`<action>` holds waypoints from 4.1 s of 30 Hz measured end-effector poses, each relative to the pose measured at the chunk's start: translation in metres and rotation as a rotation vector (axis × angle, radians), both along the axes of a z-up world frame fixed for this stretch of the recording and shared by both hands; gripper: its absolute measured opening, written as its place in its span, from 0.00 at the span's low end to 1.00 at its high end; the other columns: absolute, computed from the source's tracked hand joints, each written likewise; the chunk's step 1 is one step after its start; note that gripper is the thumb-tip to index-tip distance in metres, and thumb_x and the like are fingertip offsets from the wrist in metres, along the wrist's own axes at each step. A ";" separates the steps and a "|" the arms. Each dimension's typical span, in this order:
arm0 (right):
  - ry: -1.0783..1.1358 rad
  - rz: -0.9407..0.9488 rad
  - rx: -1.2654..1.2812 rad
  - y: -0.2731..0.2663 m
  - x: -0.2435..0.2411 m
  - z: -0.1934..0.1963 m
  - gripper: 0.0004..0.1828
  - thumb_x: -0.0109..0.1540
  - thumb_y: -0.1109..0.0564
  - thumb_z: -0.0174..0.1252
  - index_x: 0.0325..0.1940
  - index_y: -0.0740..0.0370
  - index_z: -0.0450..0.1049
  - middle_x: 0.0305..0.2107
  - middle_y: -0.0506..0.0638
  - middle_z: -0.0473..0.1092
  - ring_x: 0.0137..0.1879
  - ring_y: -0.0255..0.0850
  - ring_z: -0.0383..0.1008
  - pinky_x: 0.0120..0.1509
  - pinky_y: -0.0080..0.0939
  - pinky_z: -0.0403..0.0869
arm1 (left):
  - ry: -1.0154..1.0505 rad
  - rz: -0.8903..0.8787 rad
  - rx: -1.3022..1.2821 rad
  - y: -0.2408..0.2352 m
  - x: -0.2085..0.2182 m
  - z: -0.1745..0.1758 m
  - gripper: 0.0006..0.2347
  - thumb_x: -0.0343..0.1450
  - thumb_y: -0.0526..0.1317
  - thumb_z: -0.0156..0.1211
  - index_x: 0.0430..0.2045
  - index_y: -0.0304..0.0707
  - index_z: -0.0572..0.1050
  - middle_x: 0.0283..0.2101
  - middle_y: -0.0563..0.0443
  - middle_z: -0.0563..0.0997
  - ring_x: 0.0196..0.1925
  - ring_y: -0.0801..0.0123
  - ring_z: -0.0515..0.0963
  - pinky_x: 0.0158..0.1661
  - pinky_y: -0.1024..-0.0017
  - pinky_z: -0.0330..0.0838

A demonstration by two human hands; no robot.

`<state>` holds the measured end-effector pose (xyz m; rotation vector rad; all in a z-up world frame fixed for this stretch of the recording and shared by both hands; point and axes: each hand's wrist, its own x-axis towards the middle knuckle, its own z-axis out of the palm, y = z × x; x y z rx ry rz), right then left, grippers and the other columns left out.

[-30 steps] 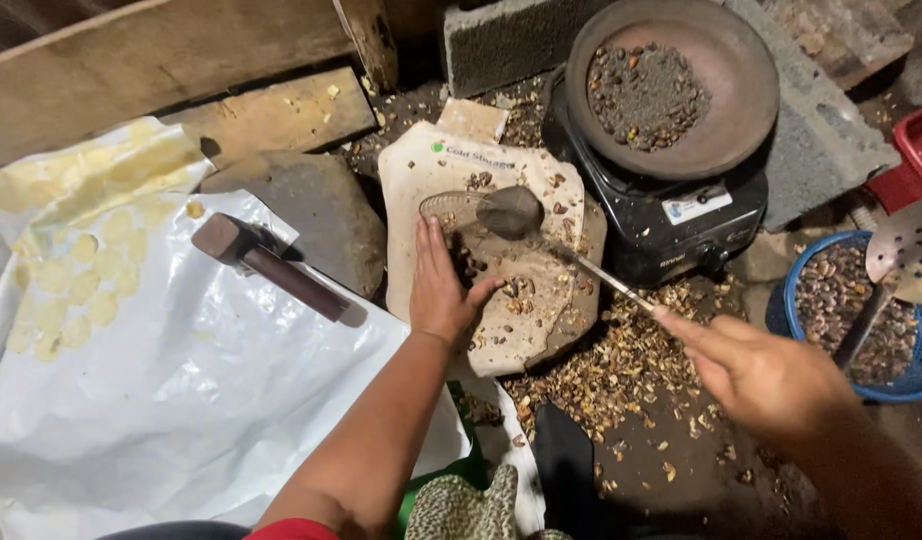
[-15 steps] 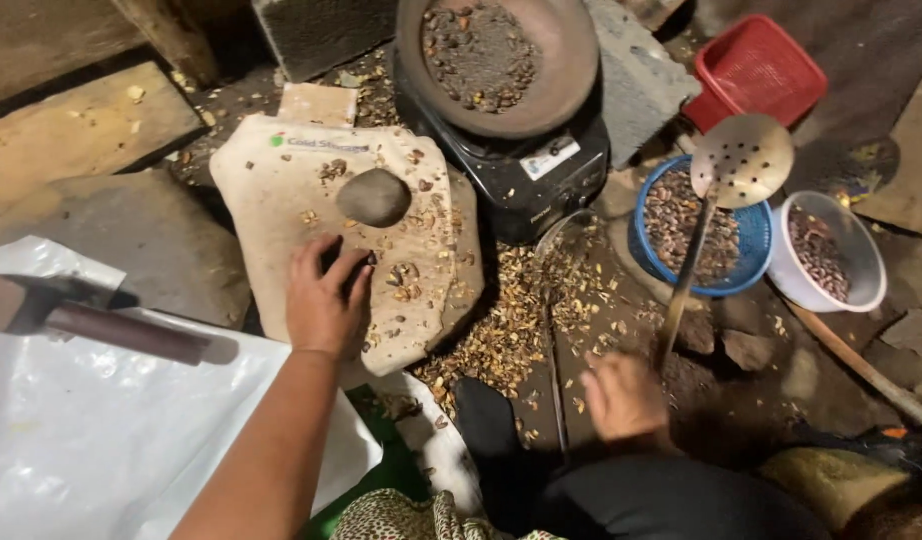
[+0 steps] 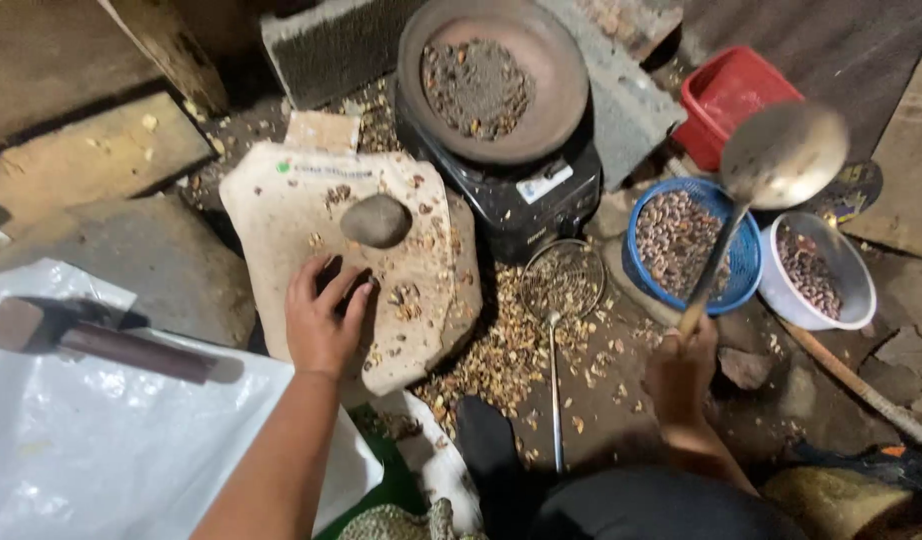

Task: Crushing nuts with a stone, flattening food items with a mallet, and stirring a pan on a stove.

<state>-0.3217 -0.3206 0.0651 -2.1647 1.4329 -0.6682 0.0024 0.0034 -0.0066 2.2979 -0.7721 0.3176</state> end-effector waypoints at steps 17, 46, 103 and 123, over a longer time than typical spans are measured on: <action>0.540 0.379 0.049 -0.111 0.181 0.047 0.33 0.59 0.43 0.61 0.69 0.21 0.67 0.49 0.52 0.78 0.57 0.54 0.77 0.59 0.56 0.76 | -0.032 0.080 -0.226 -0.008 -0.003 0.013 0.16 0.66 0.48 0.71 0.47 0.52 0.80 0.55 0.47 0.75 0.63 0.51 0.74 0.66 0.53 0.65; 0.037 0.432 0.896 -0.054 0.228 0.149 0.29 0.67 0.60 0.50 0.74 0.66 0.58 0.21 0.50 0.61 0.16 0.25 0.53 0.09 0.23 0.53 | 0.031 0.090 -0.204 -0.005 -0.003 0.013 0.15 0.67 0.49 0.67 0.48 0.54 0.79 0.55 0.49 0.75 0.64 0.52 0.73 0.67 0.53 0.63; 0.248 0.876 0.503 0.076 0.259 0.040 0.26 0.67 0.39 0.54 0.65 0.51 0.72 0.59 0.59 0.71 0.66 0.55 0.69 0.67 0.58 0.70 | 0.200 0.008 0.207 -0.034 0.006 -0.001 0.08 0.68 0.57 0.64 0.36 0.69 0.78 0.52 0.62 0.72 0.64 0.62 0.68 0.66 0.43 0.49; 0.514 0.909 0.413 0.162 0.253 0.079 0.24 0.72 0.48 0.46 0.68 0.62 0.57 0.41 0.73 0.73 0.37 0.61 0.80 0.47 0.62 0.79 | 0.264 0.022 -0.010 0.001 0.017 0.006 0.04 0.70 0.43 0.64 0.36 0.56 0.80 0.45 0.55 0.76 0.57 0.56 0.74 0.62 0.55 0.64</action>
